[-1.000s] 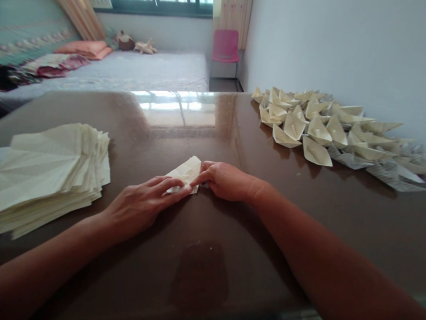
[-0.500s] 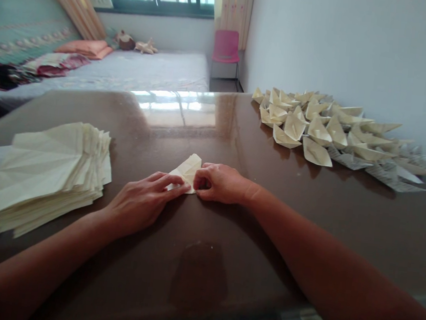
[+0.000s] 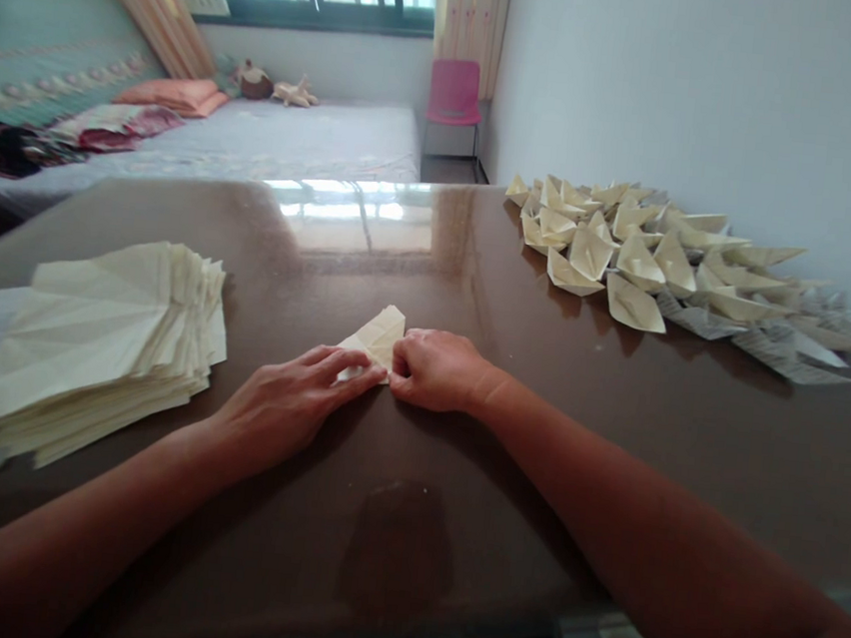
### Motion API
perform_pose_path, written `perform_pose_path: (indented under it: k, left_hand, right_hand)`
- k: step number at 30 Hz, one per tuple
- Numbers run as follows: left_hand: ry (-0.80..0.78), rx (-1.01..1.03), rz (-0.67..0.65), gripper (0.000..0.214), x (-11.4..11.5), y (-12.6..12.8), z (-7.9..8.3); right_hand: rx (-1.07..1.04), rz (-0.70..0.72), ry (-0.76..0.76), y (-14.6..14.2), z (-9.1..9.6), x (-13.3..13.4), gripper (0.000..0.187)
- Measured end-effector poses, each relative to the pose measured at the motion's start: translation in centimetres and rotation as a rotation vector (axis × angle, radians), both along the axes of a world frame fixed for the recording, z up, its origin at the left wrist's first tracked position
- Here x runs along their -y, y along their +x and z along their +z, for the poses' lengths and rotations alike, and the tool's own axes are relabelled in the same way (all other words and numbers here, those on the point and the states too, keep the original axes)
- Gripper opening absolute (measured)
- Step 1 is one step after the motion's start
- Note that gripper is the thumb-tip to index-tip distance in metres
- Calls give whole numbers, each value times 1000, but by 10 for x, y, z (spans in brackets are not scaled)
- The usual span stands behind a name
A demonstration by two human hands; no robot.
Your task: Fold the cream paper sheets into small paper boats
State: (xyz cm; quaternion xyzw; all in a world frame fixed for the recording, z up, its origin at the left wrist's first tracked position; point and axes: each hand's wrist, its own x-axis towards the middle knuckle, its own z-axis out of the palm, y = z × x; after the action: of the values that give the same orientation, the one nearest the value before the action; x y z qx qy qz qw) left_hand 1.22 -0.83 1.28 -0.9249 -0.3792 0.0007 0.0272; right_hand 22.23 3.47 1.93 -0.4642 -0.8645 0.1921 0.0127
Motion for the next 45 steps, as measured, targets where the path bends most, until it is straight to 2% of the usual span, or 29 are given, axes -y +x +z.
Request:
perform_pose_path:
  k: [3,9,13,16,24,28,35,39,45]
  left_hand:
    - [11,-13,-5,48,-1,-1,-1]
    - [38,-76,-22,50,-2,0,2]
    - [91,-144,-81,46,0,6,4]
    - [114,-169,-121,43,1,9,4]
    - [129,-142,-90,44,1,3,2]
    - [145,-176,-103,43,2,6,5]
    - [169,-263,-150,40,5,19,5]
    - [120,-126,-90,39,4,14,0]
    - [49,198,91,34,-10,-12,-12]
  right_hand:
    - [-29,62,-13,6,1,-5,15]
    - [-205,65,-215,21,-3,-18,24]
    - [-203,0,-128,19,-6,-17,22]
    - [-200,6,-120,18,-6,-16,21]
    - [-298,26,-90,20,-9,-17,16]
    - [-343,13,-32,18,-15,-16,23]
    - [-222,82,142,15,-18,-12,29]
    - [-166,62,204,13,-19,-6,29]
    - [-155,49,260,6,-15,4,29]
